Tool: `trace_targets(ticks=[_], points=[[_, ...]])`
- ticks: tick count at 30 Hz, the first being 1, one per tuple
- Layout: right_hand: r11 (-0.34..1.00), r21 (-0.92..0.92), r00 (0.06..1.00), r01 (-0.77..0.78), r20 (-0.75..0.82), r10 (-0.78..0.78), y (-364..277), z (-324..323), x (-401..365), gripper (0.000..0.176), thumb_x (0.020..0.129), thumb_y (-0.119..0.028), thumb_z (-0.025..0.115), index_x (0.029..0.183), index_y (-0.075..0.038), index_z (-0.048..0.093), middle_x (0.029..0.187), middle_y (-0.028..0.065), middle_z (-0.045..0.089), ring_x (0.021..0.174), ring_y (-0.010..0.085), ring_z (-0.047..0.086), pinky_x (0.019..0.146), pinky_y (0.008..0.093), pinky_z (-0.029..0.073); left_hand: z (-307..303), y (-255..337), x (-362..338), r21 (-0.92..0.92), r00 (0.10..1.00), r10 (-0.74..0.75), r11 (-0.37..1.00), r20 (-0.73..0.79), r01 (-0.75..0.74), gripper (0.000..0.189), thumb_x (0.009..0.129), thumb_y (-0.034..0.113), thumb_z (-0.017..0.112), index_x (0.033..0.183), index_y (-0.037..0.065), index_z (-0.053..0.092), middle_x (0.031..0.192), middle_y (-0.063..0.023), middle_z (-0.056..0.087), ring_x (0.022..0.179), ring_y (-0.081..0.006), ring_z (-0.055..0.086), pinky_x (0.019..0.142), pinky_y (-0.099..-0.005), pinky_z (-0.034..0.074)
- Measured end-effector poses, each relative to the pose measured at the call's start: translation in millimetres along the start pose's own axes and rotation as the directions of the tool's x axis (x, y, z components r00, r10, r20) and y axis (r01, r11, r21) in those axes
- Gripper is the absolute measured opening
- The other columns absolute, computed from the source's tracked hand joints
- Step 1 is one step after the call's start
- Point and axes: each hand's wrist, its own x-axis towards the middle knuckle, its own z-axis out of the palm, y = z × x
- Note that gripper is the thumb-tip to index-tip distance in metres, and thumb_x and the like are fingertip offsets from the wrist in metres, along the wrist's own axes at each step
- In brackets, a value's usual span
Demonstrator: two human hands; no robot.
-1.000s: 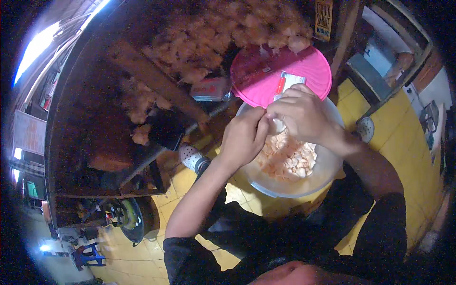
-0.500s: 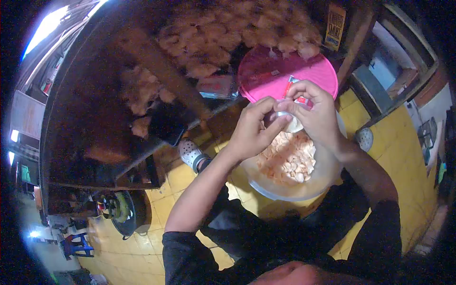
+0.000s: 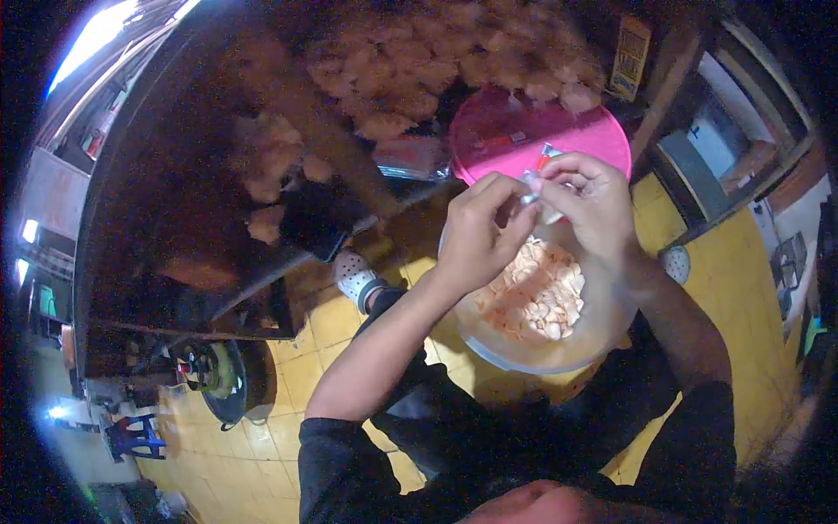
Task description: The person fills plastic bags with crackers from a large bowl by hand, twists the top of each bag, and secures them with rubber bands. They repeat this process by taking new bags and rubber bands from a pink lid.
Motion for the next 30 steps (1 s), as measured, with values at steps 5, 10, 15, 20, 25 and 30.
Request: trace_targets(ticks=[5,10,15,20,25,30], points=[[0.995,0.094,1.000,-0.017,0.009,0.016,-3.3,1.0,-2.1,0.013,0.086,-0.006,0.069,0.098,0.000,0.067,0.087,0.0053,0.067,0.081,0.0099,0.064,0.070,0.0234,0.051,-3.0,3.8,0.5,-0.015,0.997,0.048,0.999,-0.056,-0.049,0.013,0.079,0.007,0.071,0.088,0.001,0.063,0.077,-0.0083,0.059,0.065,-0.0151,0.057,0.061,-0.0277,0.046],[0.985,-0.117,0.992,0.129,0.010,-0.129,-16.0,3.7,-7.4,0.012,0.088,-0.001,0.064,0.098,0.003,0.067,0.094,0.0093,0.068,0.089,0.0140,0.065,0.079,0.0272,0.052,-7.7,-2.3,1.1,-0.085,0.993,0.099,0.991,-0.063,-0.104,0.012,0.080,0.005,0.071,0.088,0.000,0.063,0.078,-0.0061,0.060,0.068,-0.0130,0.056,0.062,-0.0260,0.045],[0.945,-0.235,0.966,0.227,0.175,-0.189,-18.2,-6.1,-3.6,0.019,0.089,-0.003,0.062,0.105,0.005,0.068,0.103,0.0149,0.069,0.099,0.0200,0.064,0.088,0.0312,0.050,-7.0,0.9,-0.5,-0.131,0.997,-0.015,0.991,-0.074,0.005,0.010,0.082,0.005,0.067,0.090,0.000,0.064,0.080,-0.0068,0.061,0.072,-0.0121,0.057,0.063,-0.0259,0.045],[0.980,-0.186,0.976,0.076,0.216,-0.035,-12.5,-8.2,-5.7,0.021,0.089,-0.006,0.063,0.106,0.004,0.068,0.103,0.0146,0.069,0.096,0.0171,0.064,0.086,0.0294,0.050,-2.3,-2.8,-4.6,-0.117,0.996,-0.021,0.993,-0.088,0.010,0.011,0.081,0.005,0.064,0.090,-0.001,0.065,0.081,-0.0083,0.063,0.070,-0.0130,0.058,0.061,-0.0263,0.045],[0.966,-0.259,0.963,0.013,0.265,0.058,-20.0,-15.8,0.5,0.021,0.087,-0.011,0.066,0.103,0.002,0.070,0.094,0.0113,0.071,0.086,0.0124,0.065,0.077,0.0272,0.050,-4.9,-2.1,-4.4,-0.128,0.998,-0.052,0.991,-0.031,0.047,0.011,0.079,0.006,0.064,0.089,0.000,0.065,0.079,-0.0090,0.064,0.068,-0.0150,0.060,0.061,-0.0281,0.047],[0.925,-0.362,0.916,-0.115,0.321,0.239,-30.3,-18.4,0.1,0.018,0.080,-0.013,0.069,0.090,0.001,0.072,0.079,0.0066,0.071,0.075,0.0105,0.064,0.070,0.0271,0.050,-0.2,-8.3,-9.1,0.006,0.993,0.115,0.993,-0.006,-0.115,0.011,0.076,0.006,0.064,0.085,0.000,0.064,0.078,-0.0114,0.065,0.069,-0.0222,0.064,0.062,-0.0317,0.050]])
